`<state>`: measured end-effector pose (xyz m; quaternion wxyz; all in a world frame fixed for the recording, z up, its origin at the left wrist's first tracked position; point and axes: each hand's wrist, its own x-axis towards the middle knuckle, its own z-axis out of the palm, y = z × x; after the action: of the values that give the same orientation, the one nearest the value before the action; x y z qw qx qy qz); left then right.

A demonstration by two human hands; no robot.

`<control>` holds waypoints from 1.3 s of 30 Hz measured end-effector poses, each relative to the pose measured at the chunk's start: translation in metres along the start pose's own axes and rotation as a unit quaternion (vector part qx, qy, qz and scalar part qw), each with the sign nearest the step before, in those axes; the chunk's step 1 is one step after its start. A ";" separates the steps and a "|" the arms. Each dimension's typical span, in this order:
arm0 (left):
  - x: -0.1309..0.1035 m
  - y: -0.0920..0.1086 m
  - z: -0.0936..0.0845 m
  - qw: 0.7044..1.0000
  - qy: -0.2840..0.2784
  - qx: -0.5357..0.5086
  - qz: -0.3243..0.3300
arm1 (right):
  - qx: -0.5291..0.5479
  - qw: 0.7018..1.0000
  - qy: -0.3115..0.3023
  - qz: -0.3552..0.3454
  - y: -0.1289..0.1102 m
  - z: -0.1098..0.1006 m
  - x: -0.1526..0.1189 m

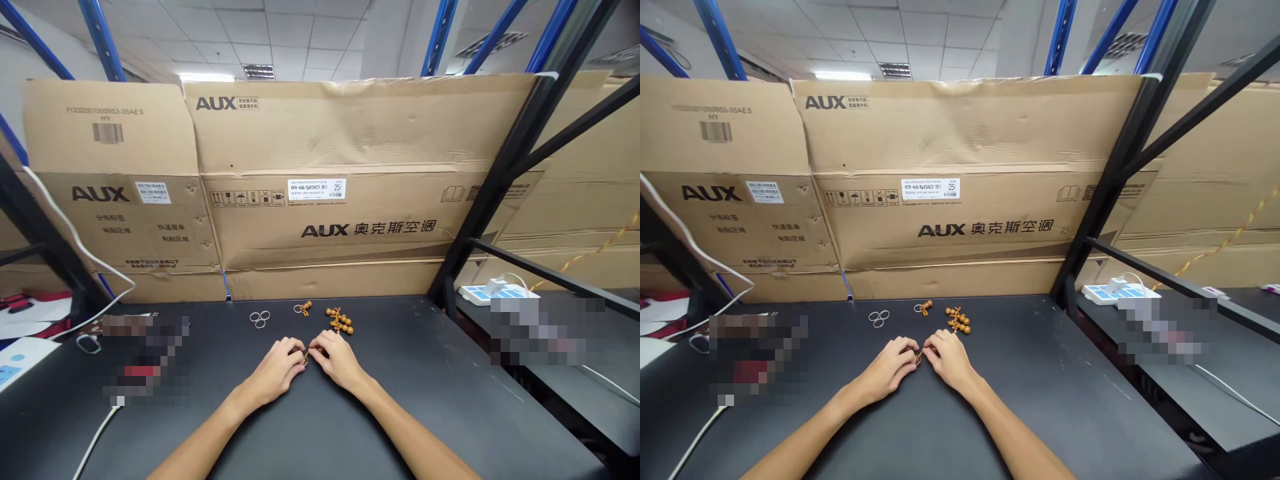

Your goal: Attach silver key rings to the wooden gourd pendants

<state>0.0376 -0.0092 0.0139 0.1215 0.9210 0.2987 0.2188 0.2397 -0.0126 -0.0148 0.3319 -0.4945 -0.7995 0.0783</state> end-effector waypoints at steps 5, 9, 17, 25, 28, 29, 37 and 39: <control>-0.001 -0.003 -0.001 0.998 0.040 0.023 -0.046 | 0.013 1.000 0.013 -0.020 0.000 -0.003 -0.001; -0.001 -0.006 0.002 0.996 0.048 0.051 -0.063 | 0.005 1.000 0.016 -0.026 -0.007 -0.008 -0.002; -0.002 -0.014 0.006 0.994 0.019 0.095 -0.057 | -0.077 0.996 -0.039 -0.003 -0.003 -0.004 -0.004; -0.007 -0.026 0.011 0.991 -0.023 0.096 -0.090 | -0.059 0.992 -0.106 0.040 -0.001 -0.007 -0.005; -0.007 -0.027 0.013 0.992 -0.017 0.089 -0.088 | -0.052 0.993 -0.101 0.038 0.000 -0.007 -0.005; -0.007 -0.027 0.014 0.992 -0.014 0.088 -0.087 | -0.051 0.993 -0.100 0.037 0.000 -0.006 -0.004; -0.007 -0.028 0.014 0.993 -0.008 0.072 -0.088 | -0.048 0.993 -0.099 0.034 0.002 -0.005 -0.004; -0.007 -0.028 0.014 0.994 -0.006 0.072 -0.086 | -0.049 0.993 -0.101 0.035 0.001 -0.006 -0.003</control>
<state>0.0247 0.0074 -0.0105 0.0747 0.8996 0.3911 0.1794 0.2450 -0.0161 -0.0123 0.2222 -0.5276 -0.8138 0.1003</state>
